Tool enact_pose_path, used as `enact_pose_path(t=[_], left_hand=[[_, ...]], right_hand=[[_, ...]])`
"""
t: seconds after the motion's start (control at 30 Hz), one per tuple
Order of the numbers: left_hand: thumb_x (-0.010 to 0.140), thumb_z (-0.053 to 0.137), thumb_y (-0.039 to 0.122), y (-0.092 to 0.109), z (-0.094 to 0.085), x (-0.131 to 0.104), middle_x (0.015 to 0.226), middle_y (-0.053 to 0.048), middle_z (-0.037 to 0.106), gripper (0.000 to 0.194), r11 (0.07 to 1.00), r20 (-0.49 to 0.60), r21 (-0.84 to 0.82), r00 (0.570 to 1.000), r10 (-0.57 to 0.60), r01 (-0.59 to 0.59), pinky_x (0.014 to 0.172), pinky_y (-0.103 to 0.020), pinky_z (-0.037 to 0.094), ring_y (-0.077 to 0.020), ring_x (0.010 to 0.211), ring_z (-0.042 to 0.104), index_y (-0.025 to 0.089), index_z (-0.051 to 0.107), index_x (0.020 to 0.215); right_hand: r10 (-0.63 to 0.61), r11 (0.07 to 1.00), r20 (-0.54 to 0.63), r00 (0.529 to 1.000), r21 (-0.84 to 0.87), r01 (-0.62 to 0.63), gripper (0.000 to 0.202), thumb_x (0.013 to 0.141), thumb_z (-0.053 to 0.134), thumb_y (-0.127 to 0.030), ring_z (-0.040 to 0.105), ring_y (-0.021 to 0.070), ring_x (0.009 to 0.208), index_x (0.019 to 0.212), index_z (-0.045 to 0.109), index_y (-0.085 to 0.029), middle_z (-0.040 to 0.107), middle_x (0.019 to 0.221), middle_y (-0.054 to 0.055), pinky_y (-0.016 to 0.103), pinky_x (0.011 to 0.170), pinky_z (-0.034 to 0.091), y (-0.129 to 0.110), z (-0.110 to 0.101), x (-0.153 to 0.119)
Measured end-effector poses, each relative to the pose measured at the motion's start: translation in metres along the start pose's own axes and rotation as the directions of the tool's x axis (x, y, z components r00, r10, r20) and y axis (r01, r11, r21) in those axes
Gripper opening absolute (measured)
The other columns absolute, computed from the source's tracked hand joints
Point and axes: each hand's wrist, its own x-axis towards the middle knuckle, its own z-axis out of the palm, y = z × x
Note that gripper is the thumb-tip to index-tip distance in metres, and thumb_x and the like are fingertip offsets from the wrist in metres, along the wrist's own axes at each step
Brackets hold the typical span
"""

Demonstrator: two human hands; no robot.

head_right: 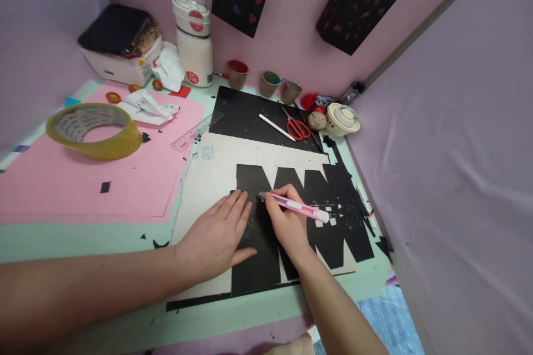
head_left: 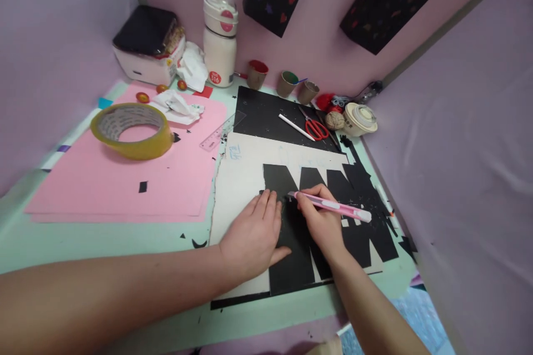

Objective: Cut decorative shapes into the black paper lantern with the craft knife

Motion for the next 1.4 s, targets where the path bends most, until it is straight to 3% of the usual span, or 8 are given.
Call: enact_pose_path(t=[0.1, 0.2, 0.93, 1.2, 1.4], left_hand=[[0.09, 0.048, 0.062, 0.0, -0.002, 0.001, 0.144, -0.03, 0.045, 0.081, 1.0, 0.033, 0.007, 0.999, -0.001, 0.001, 0.111, -0.045, 0.037, -0.0389, 0.136, 0.043, -0.003, 0.051, 0.137], [0.09, 0.049, 0.062, -0.001, -0.003, 0.002, 0.145, -0.029, 0.045, 0.081, 1.0, 0.044, 0.004, 0.999, 0.004, -0.004, 0.112, -0.046, 0.036, -0.039, 0.137, 0.042, -0.003, 0.051, 0.138], [0.091, 0.048, 0.06, -0.001, -0.003, 0.001, 0.145, -0.031, 0.043, 0.081, 1.0, 0.048, -0.026, 0.999, 0.005, -0.004, 0.112, -0.047, 0.036, -0.0404, 0.137, 0.042, -0.006, 0.049, 0.138], [0.092, 0.047, 0.06, 0.0, 0.0, 0.002, 0.146, -0.031, 0.041, 0.082, 0.999, 0.066, -0.047, 0.998, 0.0, 0.003, 0.113, -0.048, 0.035, -0.0414, 0.138, 0.039, -0.006, 0.047, 0.14], [0.092, 0.047, 0.059, 0.0, -0.001, 0.002, 0.146, -0.031, 0.04, 0.081, 0.998, 0.094, -0.068, 0.996, -0.001, 0.007, 0.113, -0.048, 0.035, -0.0418, 0.139, 0.038, -0.006, 0.047, 0.14]], right_hand=[[-0.135, 0.985, -0.042, 0.99, -0.117, 0.129, 0.017, 0.083, 0.063, -0.029, 0.057, 0.0144, 0.063, 0.073, 0.053, -0.021, 0.059, 0.066, -0.003, 0.027, 0.063, 0.044, 0.006, 0.008, -0.003], [-0.176, 0.973, -0.047, 0.983, -0.162, 0.166, 0.015, 0.082, 0.061, -0.026, 0.056, 0.0146, 0.061, 0.072, 0.052, -0.021, 0.058, 0.064, -0.003, 0.027, 0.062, 0.044, 0.01, 0.011, -0.003], [-0.209, 0.949, -0.005, 0.978, -0.243, 0.201, 0.016, 0.085, 0.059, -0.027, 0.057, 0.014, 0.061, 0.071, 0.053, -0.021, 0.057, 0.065, -0.003, 0.027, 0.062, 0.044, 0.009, 0.011, -0.001], [-0.326, 0.839, -0.039, 0.944, -0.472, 0.27, 0.019, 0.082, 0.059, -0.026, 0.052, 0.0115, 0.047, 0.067, 0.048, -0.022, 0.055, 0.056, -0.004, 0.023, 0.051, 0.04, -0.004, 0.021, -0.008], [-0.337, 0.832, -0.072, 0.939, -0.489, 0.262, 0.017, 0.081, 0.057, -0.024, 0.051, 0.0112, 0.045, 0.067, 0.048, -0.022, 0.055, 0.054, -0.004, 0.022, 0.049, 0.039, -0.002, 0.025, -0.009]])
